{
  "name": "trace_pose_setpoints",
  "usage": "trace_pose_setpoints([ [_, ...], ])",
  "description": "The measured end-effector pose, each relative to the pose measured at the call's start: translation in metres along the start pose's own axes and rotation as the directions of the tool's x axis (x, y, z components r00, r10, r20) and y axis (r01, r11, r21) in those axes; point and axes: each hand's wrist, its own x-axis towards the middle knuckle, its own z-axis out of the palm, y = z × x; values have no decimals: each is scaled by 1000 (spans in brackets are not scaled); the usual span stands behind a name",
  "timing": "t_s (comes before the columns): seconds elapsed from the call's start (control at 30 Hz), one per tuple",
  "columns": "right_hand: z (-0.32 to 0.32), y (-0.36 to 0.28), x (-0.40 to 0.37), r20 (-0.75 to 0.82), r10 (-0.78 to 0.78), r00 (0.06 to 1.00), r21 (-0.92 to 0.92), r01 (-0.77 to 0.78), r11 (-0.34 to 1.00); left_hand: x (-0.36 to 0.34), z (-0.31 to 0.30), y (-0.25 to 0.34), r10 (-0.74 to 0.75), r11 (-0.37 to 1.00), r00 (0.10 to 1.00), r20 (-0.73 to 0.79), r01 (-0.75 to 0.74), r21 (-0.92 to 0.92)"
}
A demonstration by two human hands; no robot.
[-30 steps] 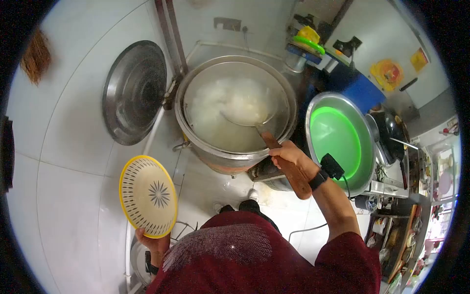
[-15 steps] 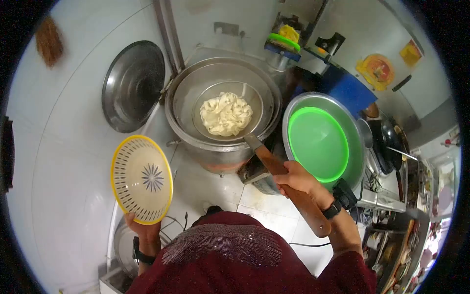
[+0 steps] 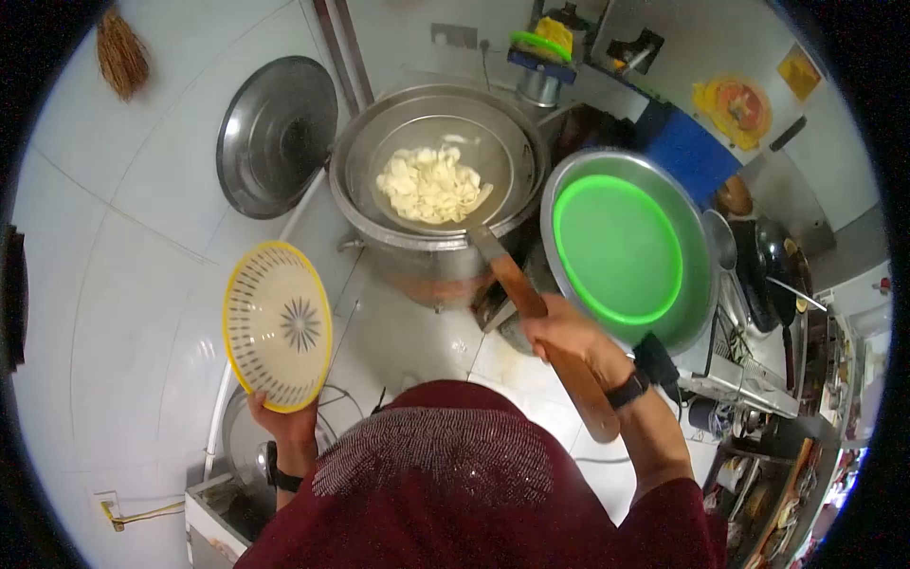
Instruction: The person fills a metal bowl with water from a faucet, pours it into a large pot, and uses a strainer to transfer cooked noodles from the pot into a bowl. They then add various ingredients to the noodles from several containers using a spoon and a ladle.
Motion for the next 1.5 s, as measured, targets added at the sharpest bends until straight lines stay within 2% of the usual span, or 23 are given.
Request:
trace_pose_setpoints([
  [0.03, 1, 1, 7, 1, 8, 1000, 9, -8, 1000, -1, -1, 4, -6, 1000, 1000, -6, 6, 8],
  [0.1, 9, -2, 21, 42, 41, 998, 62, -44, 997, 6, 1, 13, 20, 999, 990, 143, -25, 34],
  [0.17, 13, -10, 16, 55, -28, 998, 60, 25, 998, 10, 2, 19, 19, 999, 989, 146, -26, 41],
  [0.33, 21, -29, -28, 5, 26, 1000, 258, -27, 966, 16, -8, 30, 16, 998, 994, 111, -23, 66],
  [0.43, 33, -29, -77, -82, 7, 997, 220, 11, 975, 24, -9, 36, -129, 992, 972, 195, 124, 38],
  [0.5, 45, -23, -115, -156, 0, 988, 228, 36, 973, 30, -15, 35, -168, 986, 969, 182, 161, 49],
  [0.57, 50, -20, -150, -224, 19, 974, 295, 49, 954, 36, -20, 32, -228, 974, 929, 293, 214, 79],
  [0.63, 18, -22, -180, -284, 49, 958, 396, 71, 915, 49, 6, 7, -278, 960, 916, 289, 258, 104],
  [0.73, 4, -15, -221, -468, 149, 871, 339, 21, 940, 47, 18, -16, -342, 940, 896, 285, 321, 117],
  [0.83, -18, -12, -238, -619, 155, 770, 67, -145, 987, 44, 15, -24, -384, 923, 887, 258, 372, 96],
  [0.87, -35, -6, -239, -633, 164, 757, -51, -252, 966, 45, 12, -25, -382, 924, 890, 249, 374, 81],
  [0.9, -46, -3, -236, -633, 163, 757, -57, -255, 965, 45, 9, -29, -378, 925, 894, 241, 375, 63],
  [0.97, -67, -3, -229, -730, 71, 679, -299, -411, 861, 40, 13, -31, -381, 923, 895, 233, 381, 48],
  [1.0, -81, 1, -226, -703, -25, 711, -497, -466, 732, 38, 15, -32, -388, 920, 894, 225, 389, 43],
  [1.13, -109, -1, -206, -570, 146, 808, -545, -506, 668, 33, 14, -37, -373, 927, 906, 201, 374, 36],
  [1.17, -119, 8, -201, -492, 267, 829, -318, -456, 831, 33, 14, -37, -346, 938, 917, 199, 344, 45],
  [1.2, -126, 15, -197, -380, 358, 853, -52, -406, 912, 31, 13, -39, -317, 948, 928, 195, 313, 53],
  [1.23, -127, 21, -193, -376, 361, 853, -55, -410, 911, 30, 15, -40, -315, 949, 930, 190, 311, 52],
  [1.3, -112, 33, -185, -321, 307, 896, 373, -178, 910, 26, 21, -39, -314, 949, 939, 137, 308, 66],
  [1.33, -108, 45, -180, -368, 348, 862, 451, -162, 878, 27, 23, -39, -311, 950, 940, 138, 304, 73],
  [1.37, -108, 57, -171, -319, 300, 899, 462, -129, 878, 26, 25, -39, -320, 947, 935, 152, 312, 75],
  [1.43, -88, 60, -156, -336, 288, 897, 606, -28, 795, 26, 28, -40, -332, 943, 928, 170, 321, 89],
  [1.5, -86, 69, -147, -289, 248, 925, 656, 3, 754, 24, 26, -39, -333, 943, 924, 186, 323, 83],
])
